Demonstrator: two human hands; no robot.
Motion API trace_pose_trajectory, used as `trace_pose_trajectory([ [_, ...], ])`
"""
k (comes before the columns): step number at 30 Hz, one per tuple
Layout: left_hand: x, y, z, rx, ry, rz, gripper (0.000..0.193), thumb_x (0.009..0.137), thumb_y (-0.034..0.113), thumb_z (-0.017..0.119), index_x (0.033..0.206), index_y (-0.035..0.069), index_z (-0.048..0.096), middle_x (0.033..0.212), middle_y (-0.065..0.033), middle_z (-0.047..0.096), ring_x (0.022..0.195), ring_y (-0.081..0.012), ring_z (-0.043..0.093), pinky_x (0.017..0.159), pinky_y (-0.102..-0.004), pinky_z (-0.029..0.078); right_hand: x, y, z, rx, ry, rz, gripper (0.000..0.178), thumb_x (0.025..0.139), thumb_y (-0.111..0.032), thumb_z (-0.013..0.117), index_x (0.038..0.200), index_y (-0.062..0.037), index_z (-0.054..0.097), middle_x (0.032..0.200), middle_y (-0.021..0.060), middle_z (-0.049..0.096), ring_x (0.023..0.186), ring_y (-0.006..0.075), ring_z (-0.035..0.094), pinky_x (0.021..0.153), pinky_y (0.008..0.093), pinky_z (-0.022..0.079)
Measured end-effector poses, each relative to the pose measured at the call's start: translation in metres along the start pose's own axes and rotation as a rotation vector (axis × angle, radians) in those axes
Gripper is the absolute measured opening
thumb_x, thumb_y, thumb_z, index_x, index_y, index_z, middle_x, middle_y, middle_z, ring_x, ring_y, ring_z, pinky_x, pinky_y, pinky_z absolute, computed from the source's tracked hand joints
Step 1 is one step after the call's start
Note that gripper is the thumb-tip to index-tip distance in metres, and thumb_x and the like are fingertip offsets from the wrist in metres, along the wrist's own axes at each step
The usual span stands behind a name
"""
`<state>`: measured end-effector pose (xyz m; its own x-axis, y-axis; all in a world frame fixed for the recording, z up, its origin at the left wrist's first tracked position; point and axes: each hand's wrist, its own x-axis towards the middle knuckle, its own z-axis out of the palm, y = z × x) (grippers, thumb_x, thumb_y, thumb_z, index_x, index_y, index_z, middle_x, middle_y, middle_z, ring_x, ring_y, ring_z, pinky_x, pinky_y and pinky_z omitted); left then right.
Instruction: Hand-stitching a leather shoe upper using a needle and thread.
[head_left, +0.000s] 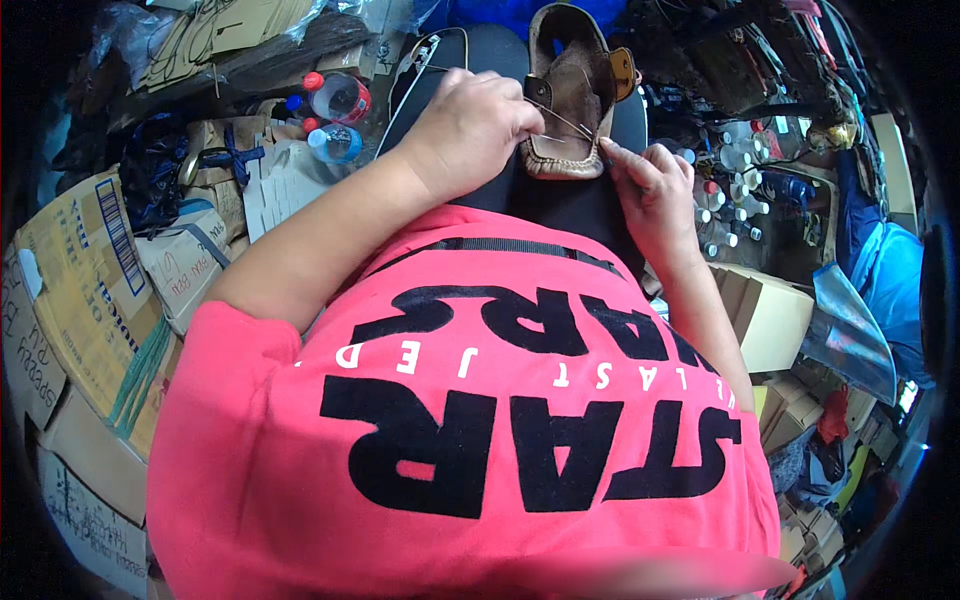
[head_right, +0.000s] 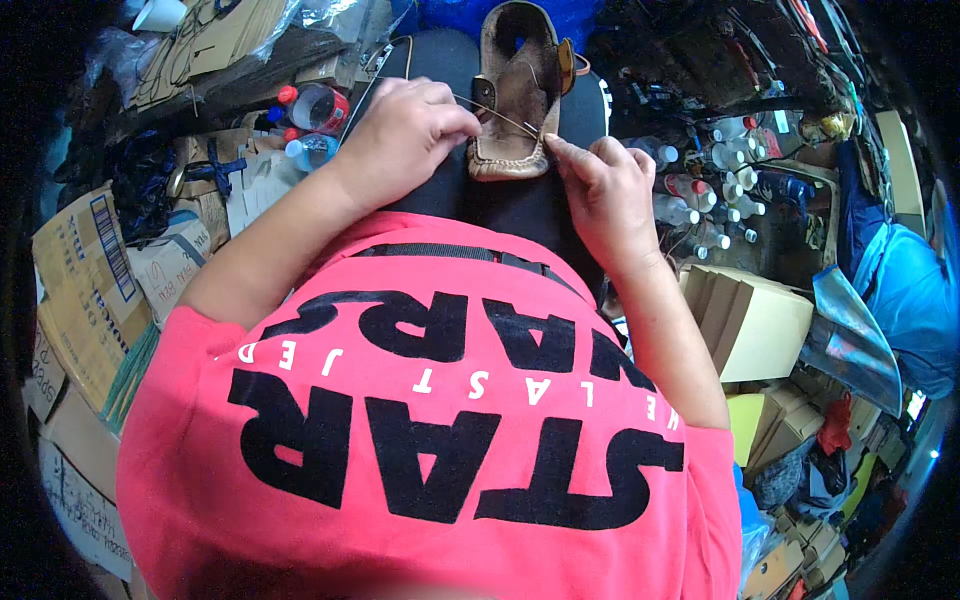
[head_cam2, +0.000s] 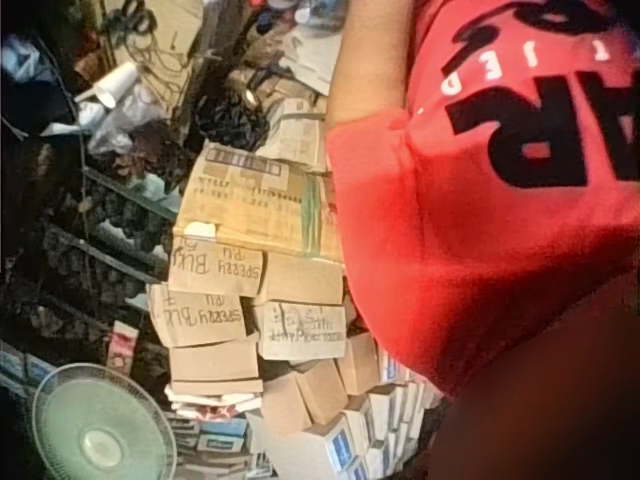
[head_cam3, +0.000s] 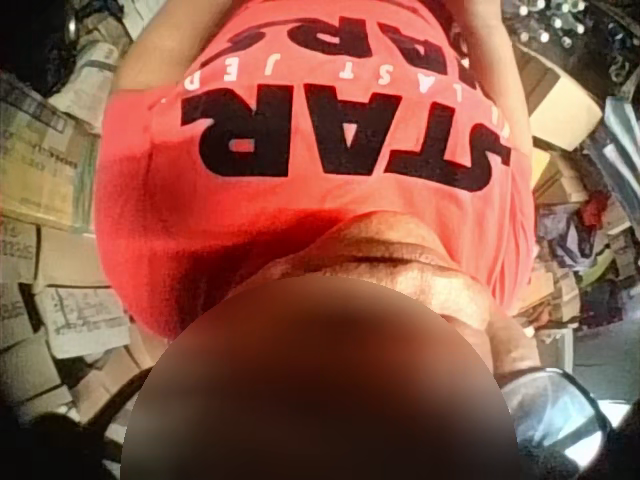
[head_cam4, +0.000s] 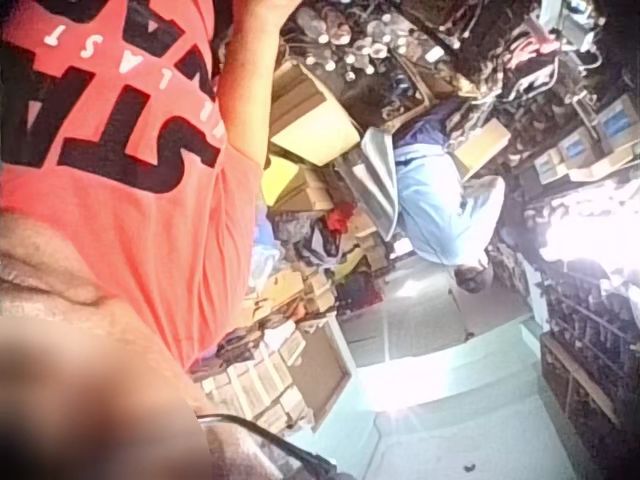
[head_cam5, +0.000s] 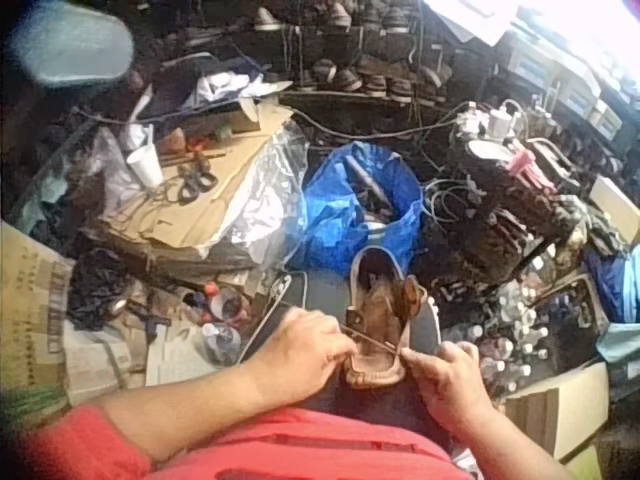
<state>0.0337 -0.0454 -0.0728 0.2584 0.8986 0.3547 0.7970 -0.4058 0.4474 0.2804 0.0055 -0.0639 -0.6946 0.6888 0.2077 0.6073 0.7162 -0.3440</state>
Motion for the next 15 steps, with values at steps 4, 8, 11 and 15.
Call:
trace_pose_trajectory([
  [4, 0.007, -0.004, 0.012, 0.202, 0.115, 0.014, 0.01, 0.076, 0.016, 0.068, 0.086, 0.019, 0.07, 0.075, -0.0005, 0.052, 0.081, -0.0205, 0.054, 0.073, -0.0363, 0.038, 0.009, 0.021, -0.005, 0.483, -0.184, 0.226, 0.034, 0.077, 0.002, 0.062, 0.105, -0.0158, 0.071, 0.081, 0.0042, 0.056, 0.077, 0.0169, 0.057, 0.074, 0.0314, 0.047],
  [8, 0.018, -0.011, 0.021, -0.08, 0.005, -0.021, 0.017, 0.079, 0.021, 0.068, 0.092, 0.03, 0.072, 0.076, 0.0009, 0.051, 0.082, -0.0198, 0.053, 0.073, -0.0373, 0.036, 0.024, 0.044, -0.009, 0.562, -0.319, 0.231, 0.032, 0.08, 0.001, 0.06, 0.105, -0.0157, 0.071, 0.084, 0.0031, 0.057, 0.092, 0.0179, 0.054, 0.085, 0.0289, 0.044],
  [11, 0.019, -0.012, 0.024, -0.058, -0.028, -0.017, 0.016, 0.079, 0.022, 0.068, 0.092, 0.03, 0.072, 0.077, 0.001, 0.052, 0.082, -0.0199, 0.053, 0.073, -0.0376, 0.036, 0.033, 0.049, -0.009, 0.549, -0.377, 0.203, 0.027, 0.085, 0.004, 0.056, 0.105, -0.0083, 0.069, 0.09, 0.0007, 0.054, 0.093, 0.0127, 0.05, 0.086, 0.0234, 0.04],
  [15, 0.02, -0.013, 0.024, -0.067, -0.039, -0.021, 0.016, 0.079, 0.022, 0.068, 0.092, 0.03, 0.072, 0.077, 0.0012, 0.052, 0.082, -0.0198, 0.053, 0.073, -0.0377, 0.035, 0.039, 0.053, -0.008, 0.579, -0.413, 0.197, 0.024, 0.085, 0.0, 0.058, 0.103, -0.0114, 0.07, 0.093, 0.0026, 0.056, 0.096, 0.0168, 0.051, 0.089, 0.0276, 0.04],
])
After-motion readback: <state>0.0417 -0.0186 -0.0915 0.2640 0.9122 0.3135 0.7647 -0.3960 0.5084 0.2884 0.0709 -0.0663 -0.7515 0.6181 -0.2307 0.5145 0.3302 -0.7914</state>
